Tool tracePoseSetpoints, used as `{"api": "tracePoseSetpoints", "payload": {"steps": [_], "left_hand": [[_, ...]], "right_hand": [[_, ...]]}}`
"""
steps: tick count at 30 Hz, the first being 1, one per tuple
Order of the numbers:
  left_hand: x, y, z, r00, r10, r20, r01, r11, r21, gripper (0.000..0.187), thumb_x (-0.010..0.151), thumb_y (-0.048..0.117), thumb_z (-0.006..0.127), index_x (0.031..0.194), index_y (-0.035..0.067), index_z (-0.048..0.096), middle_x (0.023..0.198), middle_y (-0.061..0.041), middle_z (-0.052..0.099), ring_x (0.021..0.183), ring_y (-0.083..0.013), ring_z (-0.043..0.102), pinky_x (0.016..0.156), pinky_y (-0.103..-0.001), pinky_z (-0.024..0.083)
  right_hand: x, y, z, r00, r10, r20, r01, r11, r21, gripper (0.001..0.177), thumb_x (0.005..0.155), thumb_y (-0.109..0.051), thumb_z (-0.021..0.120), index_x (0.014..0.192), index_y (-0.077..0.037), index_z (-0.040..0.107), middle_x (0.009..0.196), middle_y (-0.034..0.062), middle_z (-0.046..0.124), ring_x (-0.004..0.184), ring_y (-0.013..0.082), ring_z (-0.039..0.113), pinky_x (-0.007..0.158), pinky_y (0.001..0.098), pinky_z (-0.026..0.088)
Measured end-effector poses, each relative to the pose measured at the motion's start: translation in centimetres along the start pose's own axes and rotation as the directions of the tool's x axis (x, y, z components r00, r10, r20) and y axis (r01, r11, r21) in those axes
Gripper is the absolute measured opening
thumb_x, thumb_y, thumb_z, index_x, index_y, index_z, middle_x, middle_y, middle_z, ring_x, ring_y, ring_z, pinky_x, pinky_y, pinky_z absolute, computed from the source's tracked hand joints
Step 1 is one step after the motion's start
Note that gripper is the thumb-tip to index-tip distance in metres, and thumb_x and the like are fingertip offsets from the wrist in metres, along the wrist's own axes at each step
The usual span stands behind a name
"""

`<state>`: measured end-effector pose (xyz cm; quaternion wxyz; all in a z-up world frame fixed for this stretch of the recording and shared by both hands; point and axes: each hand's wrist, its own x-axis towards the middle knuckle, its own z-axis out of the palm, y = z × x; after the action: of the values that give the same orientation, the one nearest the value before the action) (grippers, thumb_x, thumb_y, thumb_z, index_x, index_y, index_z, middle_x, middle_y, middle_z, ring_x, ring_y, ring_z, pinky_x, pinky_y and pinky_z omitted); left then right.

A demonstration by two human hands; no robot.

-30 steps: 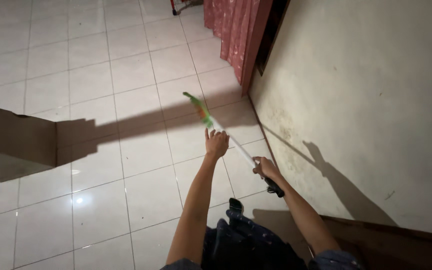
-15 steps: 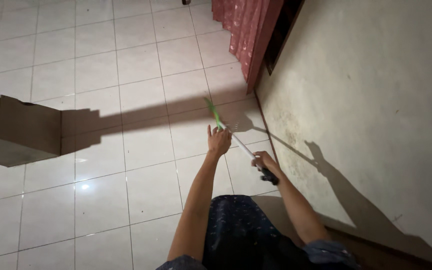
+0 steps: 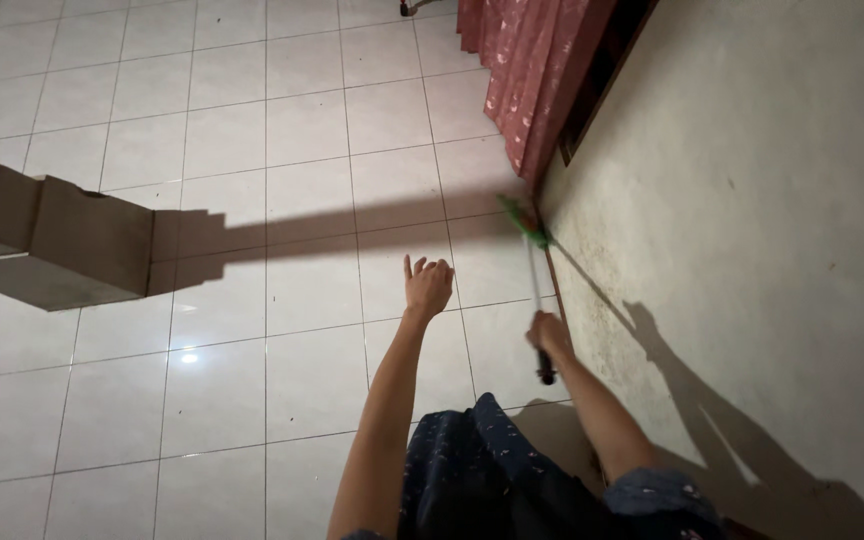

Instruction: The person sweeps a tiled floor with a broom, moving debris from near a wooden door toward the center of the room. They navigate around a blue plastic chair and a stack of water bottles while continuing to sweep.

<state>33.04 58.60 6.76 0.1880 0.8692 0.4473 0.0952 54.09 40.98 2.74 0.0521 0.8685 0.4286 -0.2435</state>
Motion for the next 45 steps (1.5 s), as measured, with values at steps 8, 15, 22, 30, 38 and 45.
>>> {"api": "tracePoseSetpoints", "payload": {"steps": [8,15,22,30,38,45], "left_hand": [[-0.2,-2.0,3.9,0.996,0.023,-0.091,-0.019,0.999,0.043,0.039,0.104,0.034,0.042,0.121,0.007,0.065,0.123,-0.013,0.07,0.134,-0.0391,0.049,0.121,-0.062,0.009],[-2.5,-1.9,0.9,0.996,-0.071,0.049,0.069,0.997,0.045,0.04,0.107,0.037,0.041,0.116,0.008,0.068,0.121,-0.013,0.072,0.141,-0.0379,0.046,0.127,-0.059,0.01],[-6.8,-3.3,-0.7,0.994,-0.098,0.048,0.097,0.995,0.026,0.043,0.108,0.037,0.04,0.111,0.008,0.07,0.115,-0.012,0.073,0.14,-0.0388,0.047,0.126,-0.06,0.01],[-12.8,-5.9,-1.2,0.988,-0.148,0.048,0.147,0.989,0.028,0.044,0.109,0.039,0.04,0.111,0.007,0.07,0.116,-0.014,0.073,0.139,-0.0389,0.047,0.125,-0.06,0.01],[-18.9,-7.9,-0.2,0.987,-0.144,-0.077,0.142,0.989,-0.032,0.042,0.105,0.04,0.044,0.111,0.008,0.071,0.121,-0.015,0.072,0.135,-0.0381,0.051,0.125,-0.06,0.011],[-24.0,-8.1,-0.2,0.984,-0.179,-0.006,0.179,0.984,0.001,0.043,0.106,0.04,0.042,0.113,0.007,0.069,0.118,-0.013,0.073,0.139,-0.0372,0.049,0.127,-0.059,0.009]], "right_hand": [[0.0,-3.6,1.3,0.929,-0.242,0.281,-0.041,0.687,0.726,0.053,0.076,-0.002,0.074,0.128,-0.004,0.069,0.078,0.0183,0.073,0.051,0.0209,0.06,0.049,0.0391,0.049],[-1.6,-1.3,0.4,0.974,-0.214,0.076,0.18,0.931,0.318,0.064,0.08,-0.008,0.075,0.141,-0.005,0.055,0.092,0.0206,0.074,0.068,0.0277,0.07,0.06,0.0417,0.057],[-3.3,-0.8,2.4,0.998,0.05,0.049,-0.05,0.999,0.0,0.057,0.085,-0.015,0.068,0.139,-0.002,0.055,0.096,0.0179,0.074,0.084,0.0319,0.074,0.069,0.0452,0.063],[-8.0,-13.5,12.8,0.911,-0.363,0.195,0.348,0.931,0.108,0.039,0.081,-0.025,0.076,0.099,0.009,0.079,0.079,0.0246,0.07,0.063,0.0246,0.061,0.06,0.0349,0.053],[-11.0,-10.8,10.1,0.859,-0.42,0.293,0.062,0.654,0.754,0.047,0.085,-0.006,0.07,0.131,0.003,0.065,0.082,0.0177,0.075,0.053,0.0211,0.058,0.044,0.0354,0.046],[-16.5,-4.7,9.9,0.993,-0.1,0.065,0.097,0.994,0.044,0.057,0.083,-0.007,0.064,0.139,-0.005,0.055,0.104,0.0198,0.074,0.092,0.0333,0.074,0.075,0.0436,0.06]]}}
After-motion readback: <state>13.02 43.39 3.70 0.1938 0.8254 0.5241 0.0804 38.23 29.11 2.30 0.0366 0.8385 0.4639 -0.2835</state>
